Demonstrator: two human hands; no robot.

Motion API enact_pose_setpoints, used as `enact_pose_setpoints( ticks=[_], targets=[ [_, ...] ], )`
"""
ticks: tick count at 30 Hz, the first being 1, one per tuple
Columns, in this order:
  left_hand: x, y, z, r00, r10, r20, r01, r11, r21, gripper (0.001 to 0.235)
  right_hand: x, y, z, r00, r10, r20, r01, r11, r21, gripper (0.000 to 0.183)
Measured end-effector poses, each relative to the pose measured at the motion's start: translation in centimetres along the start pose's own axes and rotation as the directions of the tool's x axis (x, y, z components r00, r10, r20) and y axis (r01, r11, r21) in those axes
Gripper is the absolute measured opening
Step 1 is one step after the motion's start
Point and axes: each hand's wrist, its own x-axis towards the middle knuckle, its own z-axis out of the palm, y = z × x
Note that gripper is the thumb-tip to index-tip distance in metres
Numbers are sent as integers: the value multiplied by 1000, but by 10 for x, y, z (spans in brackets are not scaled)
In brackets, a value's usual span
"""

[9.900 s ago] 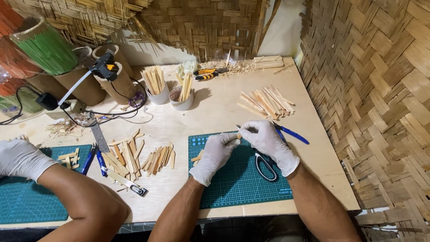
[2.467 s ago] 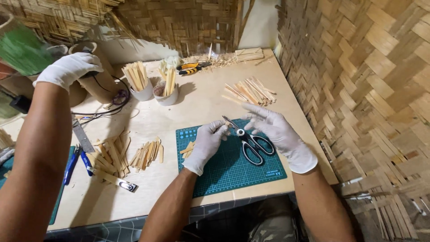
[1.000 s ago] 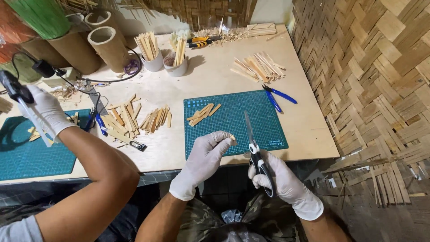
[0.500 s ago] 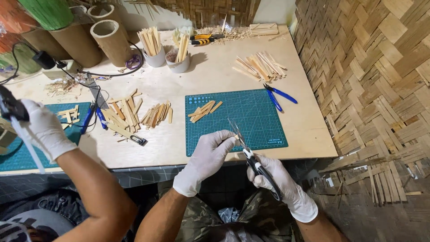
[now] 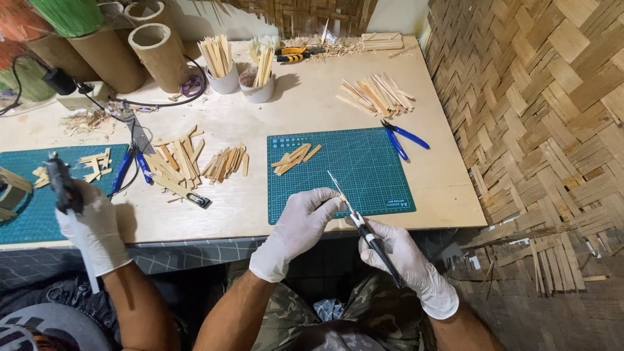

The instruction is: A person is crafting with wooden sticks, measuring and cutting them to specific lengths using snips on a green cutting mat.

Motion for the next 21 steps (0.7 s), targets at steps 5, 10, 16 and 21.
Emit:
enact_pose_setpoints(
  ticks=[5,10,16,21],
  targets=[
    [-2,8,0,999,-43,28,43,999,-7,19,-4,-13,6,1000,15,-3,-15,999,-38,73],
    [0,9,1,998,-43,42,44,999,-3,20,-6,-38,15,1000,1,0,-1,990,-138,71],
    [2,13,4,996,-74,54,73,997,17,20,-6,-38,18,1000,16,-25,-20,989,-150,74],
    [7,13,4,994,-95,47,94,996,7,19,0,-24,17,998,22,-61,-31,988,-149,71]
  ],
)
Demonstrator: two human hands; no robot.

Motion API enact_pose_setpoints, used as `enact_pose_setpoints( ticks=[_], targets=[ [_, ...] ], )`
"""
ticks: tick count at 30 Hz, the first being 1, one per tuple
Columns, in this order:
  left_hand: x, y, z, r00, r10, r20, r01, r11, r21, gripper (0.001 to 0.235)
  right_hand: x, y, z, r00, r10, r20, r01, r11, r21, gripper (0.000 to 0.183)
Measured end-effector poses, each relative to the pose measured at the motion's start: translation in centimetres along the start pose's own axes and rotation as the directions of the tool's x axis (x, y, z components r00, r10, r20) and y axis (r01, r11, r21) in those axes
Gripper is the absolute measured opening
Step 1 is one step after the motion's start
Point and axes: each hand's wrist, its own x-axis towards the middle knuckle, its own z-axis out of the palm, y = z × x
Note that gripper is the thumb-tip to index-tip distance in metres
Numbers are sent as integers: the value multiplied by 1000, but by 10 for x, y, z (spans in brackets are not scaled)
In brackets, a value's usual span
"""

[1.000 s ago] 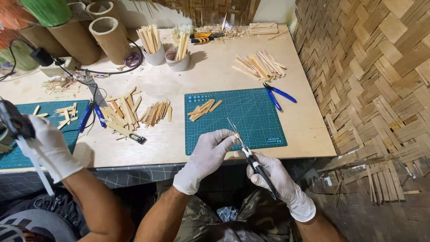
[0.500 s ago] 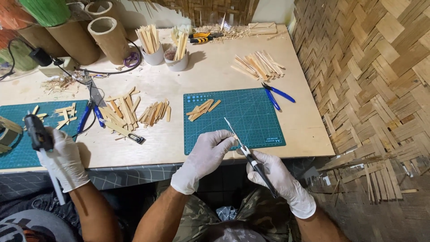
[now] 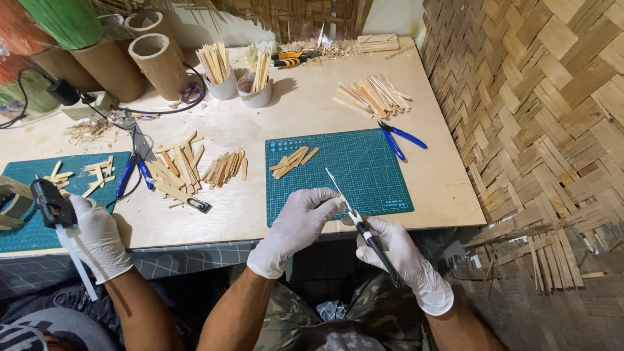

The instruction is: A person is crafting with wooden sticks, measuring and cutting them to specific lengths using snips on a green cutting mat.

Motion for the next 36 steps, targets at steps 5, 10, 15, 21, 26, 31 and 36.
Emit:
enact_pose_setpoints(
  ticks=[5,10,15,21,26,31,36],
  targets=[
    [7,0,0,1000,10,-3,-10,1000,-14,18,1,-25,2,998,-2,-55,1,1000,-30,62],
    [16,2,-1,1000,9,0,-9,999,-32,17,11,-15,-3,995,-20,-98,16,999,-46,54],
    [23,-3,-3,1000,2,18,-1,999,-42,17,12,-31,3,993,-14,-114,11,1000,-24,55],
    [31,-10,-6,1000,5,19,-4,999,-44,16,14,-49,6,995,-1,-103,-4,999,-44,57],
    [30,12,-8,1000,2,20,-2,1000,-23,16,31,-56,5,997,-34,-62,30,998,-62,55],
    [29,30,-11,1000,6,15,-5,1000,-4,19,39,-73,8,997,-52,-53,51,998,-34,52],
    [43,12,-10,1000,10,-13,-10,1000,-10,19,50,-43,-3,993,-56,-101,50,997,-58,52]
  ],
)
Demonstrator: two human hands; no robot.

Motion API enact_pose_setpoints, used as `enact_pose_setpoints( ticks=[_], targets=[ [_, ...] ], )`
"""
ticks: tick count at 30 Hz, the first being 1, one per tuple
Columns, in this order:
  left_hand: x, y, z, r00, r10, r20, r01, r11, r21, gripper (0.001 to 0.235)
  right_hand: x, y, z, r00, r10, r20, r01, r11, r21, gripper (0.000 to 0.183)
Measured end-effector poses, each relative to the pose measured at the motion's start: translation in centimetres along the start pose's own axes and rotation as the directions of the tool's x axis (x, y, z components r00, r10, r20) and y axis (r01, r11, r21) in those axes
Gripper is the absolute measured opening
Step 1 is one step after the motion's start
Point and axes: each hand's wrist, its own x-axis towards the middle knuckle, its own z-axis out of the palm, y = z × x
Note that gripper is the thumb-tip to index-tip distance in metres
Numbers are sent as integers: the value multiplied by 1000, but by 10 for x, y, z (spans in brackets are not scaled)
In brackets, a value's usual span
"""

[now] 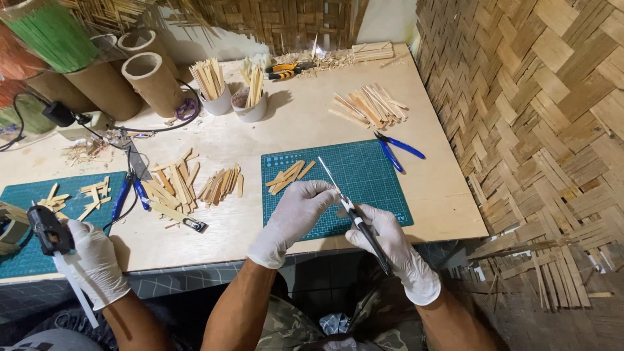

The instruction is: A person is crafting with wooden sticks, measuring and cutting them to specific lengths using snips on a green cutting mat.

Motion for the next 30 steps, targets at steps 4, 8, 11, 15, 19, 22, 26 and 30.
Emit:
enact_pose_setpoints(
  ticks=[4,8,11,15,19,22,26,30],
  targets=[
    [9,-6,2,1000,-14,-9,14,1000,9,18,2,-6,5,999,8,-32,-8,1000,10,48],
    [16,-6,3,999,-44,-25,45,998,52,22,3,-5,4,996,72,-59,-70,997,25,50],
    [20,-6,5,998,-52,-21,54,996,76,22,7,-1,-1,993,94,-71,-92,995,33,52],
    [26,-12,8,997,-70,-22,72,995,74,23,12,12,-5,987,131,-92,-130,991,16,50],
    [29,-16,11,997,-77,-24,78,994,71,24,7,-7,1,984,140,-111,-139,990,18,47],
    [32,-17,10,996,-82,-26,84,994,71,24,8,-11,1,974,193,-117,-194,981,4,47],
    [36,-20,12,995,-92,-25,92,995,36,23,2,-24,10,964,222,-144,-214,974,72,42],
    [37,-26,6,998,-58,-23,58,998,-2,20,1,-52,16,941,272,-201,-267,962,50,42]
  ],
)
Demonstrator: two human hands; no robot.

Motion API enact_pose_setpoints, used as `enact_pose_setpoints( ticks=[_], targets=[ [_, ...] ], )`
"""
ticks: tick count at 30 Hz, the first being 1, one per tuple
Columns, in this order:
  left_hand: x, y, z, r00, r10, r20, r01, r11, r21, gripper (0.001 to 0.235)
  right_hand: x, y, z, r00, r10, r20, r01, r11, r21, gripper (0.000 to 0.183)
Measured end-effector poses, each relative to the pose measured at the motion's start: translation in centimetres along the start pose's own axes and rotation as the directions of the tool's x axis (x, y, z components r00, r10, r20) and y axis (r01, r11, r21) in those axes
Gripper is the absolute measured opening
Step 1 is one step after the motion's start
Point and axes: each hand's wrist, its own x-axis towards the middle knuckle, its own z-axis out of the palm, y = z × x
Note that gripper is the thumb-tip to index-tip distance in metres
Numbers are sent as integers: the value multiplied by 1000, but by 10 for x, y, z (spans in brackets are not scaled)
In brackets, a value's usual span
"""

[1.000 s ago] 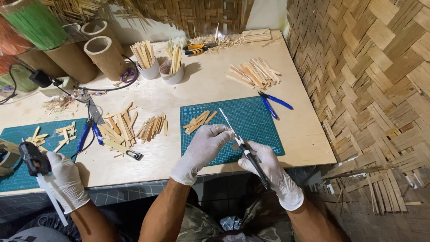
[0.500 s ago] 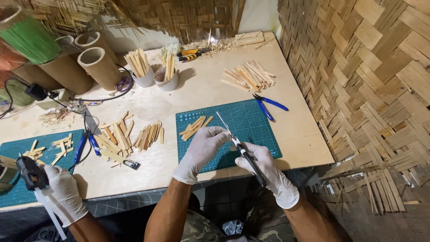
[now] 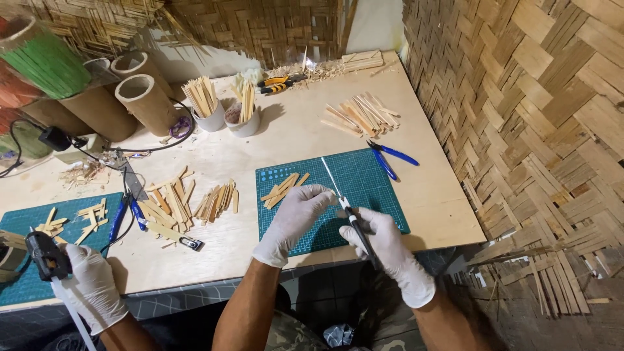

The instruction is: A person is crafting with wooden sticks, measuring and cutting them to specific lengths using snips on a green cutting mat.

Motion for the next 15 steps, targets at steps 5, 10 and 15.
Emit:
enact_pose_setpoints(
  ticks=[5,10,15],
  targets=[
    [19,-5,0,987,134,-87,-146,977,-154,18,4,-55,-11,993,37,-115,-102,770,-630,60],
    [49,-16,-9,944,204,-258,-247,957,-149,13,51,-48,-23,990,-24,-138,-114,434,-894,54],
    [89,-32,-15,951,154,-267,-228,934,-276,16,97,-17,-29,997,-63,-46,-38,117,-992,54]
  ],
)
